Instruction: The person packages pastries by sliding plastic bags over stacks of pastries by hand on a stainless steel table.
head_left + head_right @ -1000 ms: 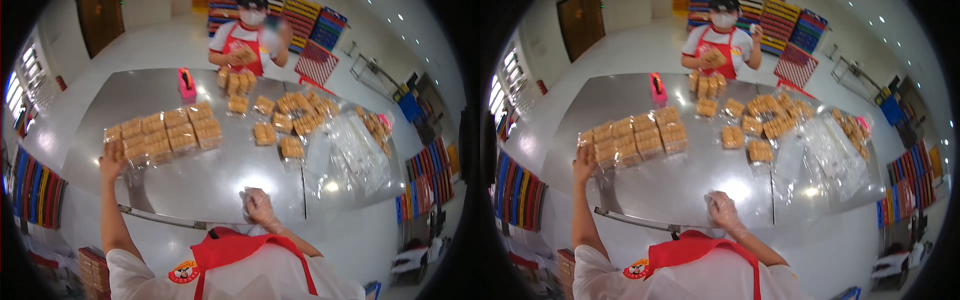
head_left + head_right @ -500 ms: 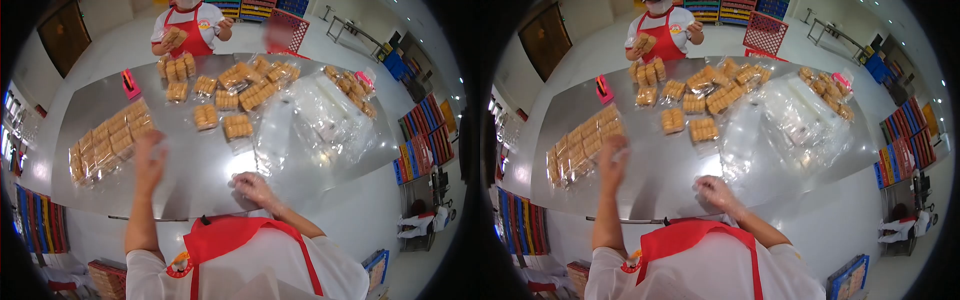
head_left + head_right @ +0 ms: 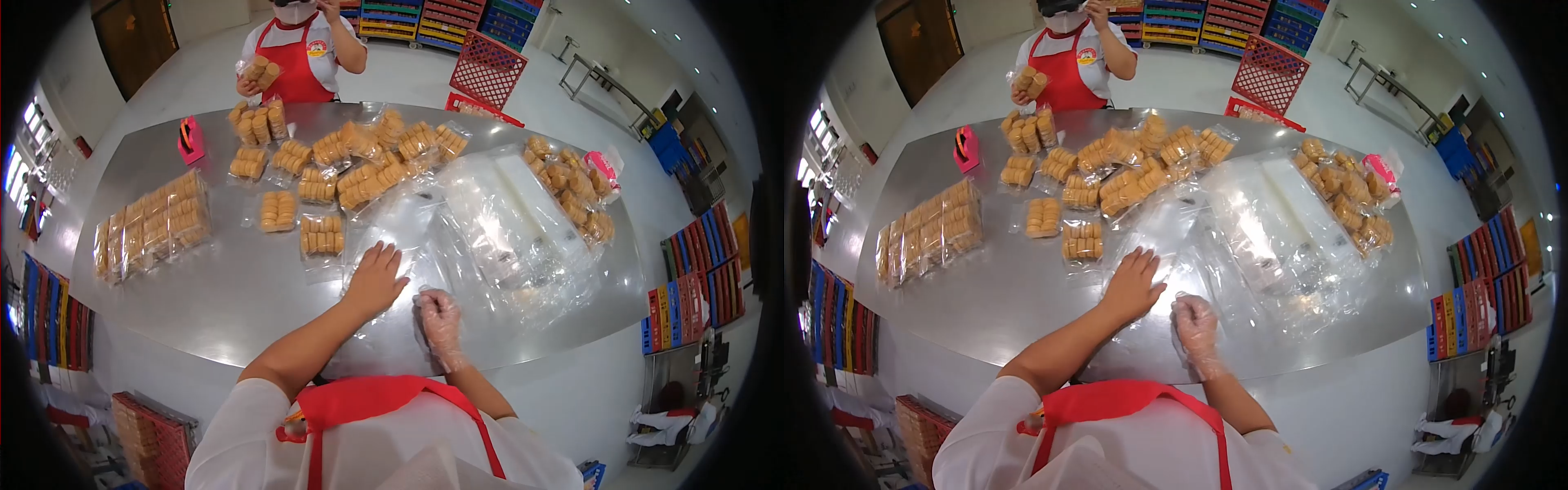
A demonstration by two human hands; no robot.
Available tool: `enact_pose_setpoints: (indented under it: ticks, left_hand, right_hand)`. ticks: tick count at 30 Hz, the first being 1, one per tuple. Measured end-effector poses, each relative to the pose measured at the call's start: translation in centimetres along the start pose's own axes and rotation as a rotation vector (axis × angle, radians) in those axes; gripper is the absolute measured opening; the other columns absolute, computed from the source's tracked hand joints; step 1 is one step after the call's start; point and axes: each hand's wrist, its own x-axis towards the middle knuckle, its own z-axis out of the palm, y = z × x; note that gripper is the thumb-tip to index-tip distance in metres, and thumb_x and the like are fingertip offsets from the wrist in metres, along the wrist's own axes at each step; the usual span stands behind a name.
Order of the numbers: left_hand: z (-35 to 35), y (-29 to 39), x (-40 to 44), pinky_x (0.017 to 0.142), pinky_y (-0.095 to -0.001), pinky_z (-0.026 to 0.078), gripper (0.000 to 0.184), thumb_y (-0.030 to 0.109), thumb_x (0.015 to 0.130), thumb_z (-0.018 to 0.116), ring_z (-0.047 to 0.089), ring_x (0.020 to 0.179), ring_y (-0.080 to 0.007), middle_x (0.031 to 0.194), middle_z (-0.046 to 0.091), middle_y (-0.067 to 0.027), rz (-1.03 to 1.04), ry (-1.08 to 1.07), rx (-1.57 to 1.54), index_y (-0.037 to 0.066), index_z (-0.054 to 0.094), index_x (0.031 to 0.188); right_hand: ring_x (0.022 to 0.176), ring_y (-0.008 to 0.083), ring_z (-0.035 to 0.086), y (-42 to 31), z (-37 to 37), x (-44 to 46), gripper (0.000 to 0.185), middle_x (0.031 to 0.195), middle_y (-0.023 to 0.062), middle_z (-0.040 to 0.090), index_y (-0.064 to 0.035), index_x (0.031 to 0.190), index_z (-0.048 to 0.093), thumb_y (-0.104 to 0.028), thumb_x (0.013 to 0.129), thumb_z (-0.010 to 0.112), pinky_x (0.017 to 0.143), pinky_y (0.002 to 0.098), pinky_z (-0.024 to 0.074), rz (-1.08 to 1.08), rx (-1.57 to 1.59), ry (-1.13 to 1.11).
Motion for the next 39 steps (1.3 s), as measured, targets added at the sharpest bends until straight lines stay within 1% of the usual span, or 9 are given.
enact_pose_setpoints:
  ticks: [6, 12, 17, 20, 22, 24, 27, 32, 39]
  left_hand:
    - [-1.9, 1.1, 0.5, 0.107, -0.0482, 0.039, 0.043, 0.027, 0.087, 0.067, 0.051, 0.122, -0.0405, 0.121, 0.061, -0.023, -0.065, 0.08, -0.14, -0.003, 0.063, 0.117]
    - [-3.6, 2.6, 3.5, 0.084, -0.0467, 0.052, 0.023, 0.019, 0.089, 0.061, 0.065, 0.097, -0.0338, 0.095, 0.067, -0.0143, -0.224, -0.273, 0.161, -0.001, 0.065, 0.099]
    - [-7.8, 3.7, 2.4, 0.071, -0.0349, 0.053, 0.023, 0.017, 0.09, 0.064, 0.067, 0.076, -0.0248, 0.086, 0.069, -0.0111, -0.267, 0.051, -0.423, -0.004, 0.066, 0.1]
    - [-11.9, 5.1, -0.4, 0.071, -0.0303, 0.054, 0.022, 0.015, 0.092, 0.066, 0.066, 0.073, -0.0174, 0.082, 0.069, -0.0091, -0.413, -0.111, -0.94, -0.004, 0.066, 0.101]
    - [-13.6, 4.4, -3.4, 0.073, -0.0305, 0.055, 0.017, 0.012, 0.093, 0.065, 0.068, 0.079, -0.0182, 0.085, 0.069, -0.0085, -0.436, -0.248, -1.191, -0.003, 0.066, 0.101]
    - [-14.7, 2.9, -6.7, 0.076, -0.0329, 0.057, 0.016, 0.01, 0.093, 0.064, 0.069, 0.08, -0.0203, 0.087, 0.069, -0.0107, -0.478, -0.191, -1.301, -0.003, 0.066, 0.102]
    - [-16.7, 0.0, -10.8, 0.078, -0.0354, 0.058, 0.013, 0.006, 0.092, 0.063, 0.069, 0.082, -0.0222, 0.089, 0.068, -0.012, -0.581, -0.124, -1.36, -0.003, 0.065, 0.101]
    - [-18.4, -5.1, -16.1, 0.072, -0.0305, 0.055, 0.012, 0.005, 0.091, 0.064, 0.065, 0.076, -0.0161, 0.09, 0.068, -0.0085, -0.659, 0.082, -1.034, -0.002, 0.066, 0.101]
    - [-23.1, -7.4, -16.8, 0.068, -0.028, 0.053, 0.012, 0.004, 0.091, 0.066, 0.062, 0.073, -0.0146, 0.087, 0.067, -0.0049, -0.676, 0.664, -1.562, 0.003, 0.066, 0.102]
  right_hand:
    - [0.063, 0.0069, 0.052, -0.8, -0.2, 0.1, 0.011, 0.073, 0.0007, 0.059, 0.0027, 0.101, 0.067, -0.003, 0.093, 0.061, 0.056, 0.0241, 0.0445, 0.002, 0.016, -0.05]
    - [0.064, 0.0085, 0.053, -0.9, -0.4, 0.0, 0.016, 0.072, 0.002, 0.059, 0.0009, 0.103, 0.068, -0.009, 0.095, 0.059, 0.058, 0.0265, 0.0456, 0.029, -0.013, -0.093]
    - [0.068, 0.0157, 0.058, 0.4, -0.7, 0.1, 0.028, 0.078, 0.0029, 0.063, -0.0033, 0.117, 0.066, -0.022, 0.098, 0.057, 0.063, 0.0332, 0.0489, -0.132, -0.18, -0.26]
    - [0.074, 0.0166, 0.059, -3.8, 1.4, -0.1, 0.031, 0.089, 0.0024, 0.063, -0.006, 0.122, 0.064, -0.026, 0.098, 0.058, 0.068, 0.0325, 0.0508, 0.49, 0.562, -0.276]
    - [0.074, 0.0135, 0.056, -7.3, 2.5, -0.4, 0.026, 0.093, 0.0036, 0.062, -0.0036, 0.115, 0.063, -0.023, 0.098, 0.06, 0.065, 0.0268, 0.0487, 0.45, 0.881, -0.097]
    - [0.069, 0.0131, 0.056, -10.0, 3.9, 0.6, 0.021, 0.087, 0.0064, 0.062, 0.0004, 0.106, 0.064, -0.019, 0.101, 0.057, 0.059, 0.0247, 0.0463, 0.376, 1.014, 0.234]
    - [0.066, 0.0116, 0.054, -12.7, 3.8, 1.0, 0.018, 0.085, 0.005, 0.061, -0.0011, 0.099, 0.064, -0.018, 0.098, 0.06, 0.057, 0.0217, 0.0428, -0.018, 0.669, 0.054]
    - [0.056, 0.0096, 0.046, -16.3, 7.0, -0.3, 0.014, 0.069, 0.0012, 0.056, 0.0007, 0.094, 0.067, -0.013, 0.092, 0.068, 0.052, 0.0241, 0.0346, -0.084, 0.545, -0.033]
    - [0.056, 0.0076, 0.047, -13.5, 9.0, 0.0, 0.017, 0.069, -0.0005, 0.057, -0.0018, 0.093, 0.068, -0.018, 0.09, 0.071, 0.05, 0.0211, 0.0332, -0.083, 0.462, -0.019]
